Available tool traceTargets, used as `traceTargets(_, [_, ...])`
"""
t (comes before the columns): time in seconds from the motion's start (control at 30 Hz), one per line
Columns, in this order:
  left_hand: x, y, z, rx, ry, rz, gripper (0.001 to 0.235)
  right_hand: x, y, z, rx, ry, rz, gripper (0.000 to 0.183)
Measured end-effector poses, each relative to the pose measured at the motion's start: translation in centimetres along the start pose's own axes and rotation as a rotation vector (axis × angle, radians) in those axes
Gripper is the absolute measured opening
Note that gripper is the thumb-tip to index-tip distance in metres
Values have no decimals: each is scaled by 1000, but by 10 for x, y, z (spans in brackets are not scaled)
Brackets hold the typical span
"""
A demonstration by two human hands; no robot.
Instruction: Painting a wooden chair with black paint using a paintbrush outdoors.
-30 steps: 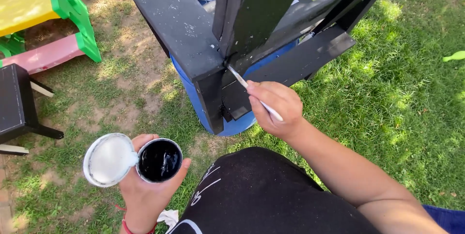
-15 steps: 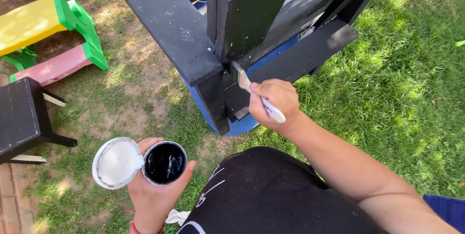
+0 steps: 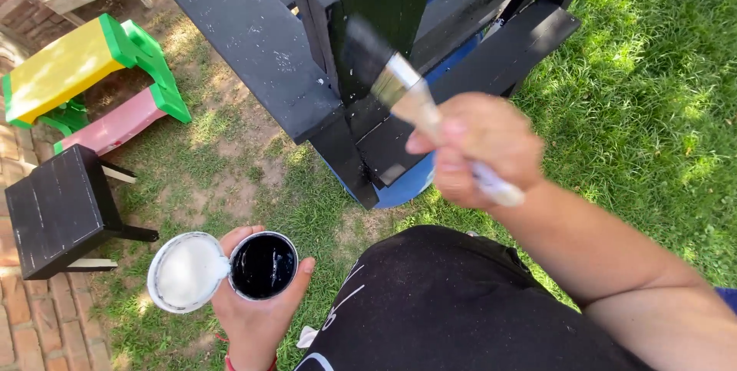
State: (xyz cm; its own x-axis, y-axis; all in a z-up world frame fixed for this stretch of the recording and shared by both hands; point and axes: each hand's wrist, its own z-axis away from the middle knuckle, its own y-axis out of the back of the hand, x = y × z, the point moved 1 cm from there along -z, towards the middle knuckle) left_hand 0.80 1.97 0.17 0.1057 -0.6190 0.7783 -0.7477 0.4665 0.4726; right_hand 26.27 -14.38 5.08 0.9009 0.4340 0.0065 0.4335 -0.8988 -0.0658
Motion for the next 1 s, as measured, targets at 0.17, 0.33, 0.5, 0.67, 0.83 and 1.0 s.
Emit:
traceTargets(0.17, [4, 0, 2, -29, 31, -2, 63, 14, -8, 97, -340, -157, 139, 6])
traceTargets(0.33, [5, 0, -5, -48, -27, 18, 59, -2, 6, 85, -460, -249, 36, 8])
traceTargets(0.5, [3, -4, -6, -71, -18, 76, 66, 7, 16, 28, -46, 66, 47, 19])
traceTargets(0.67, [9, -4, -8, -35, 2, 57, 68, 30, 5, 59, -237, -126, 52, 8])
traceTargets(0.83, [2, -4, -10, -35, 30, 80, 69, 5, 29, 52, -440, -218, 83, 17])
traceTargets(1.0, [5, -7, -13, -58, -50, 60, 67, 1, 25, -2, -101, -44, 74, 24])
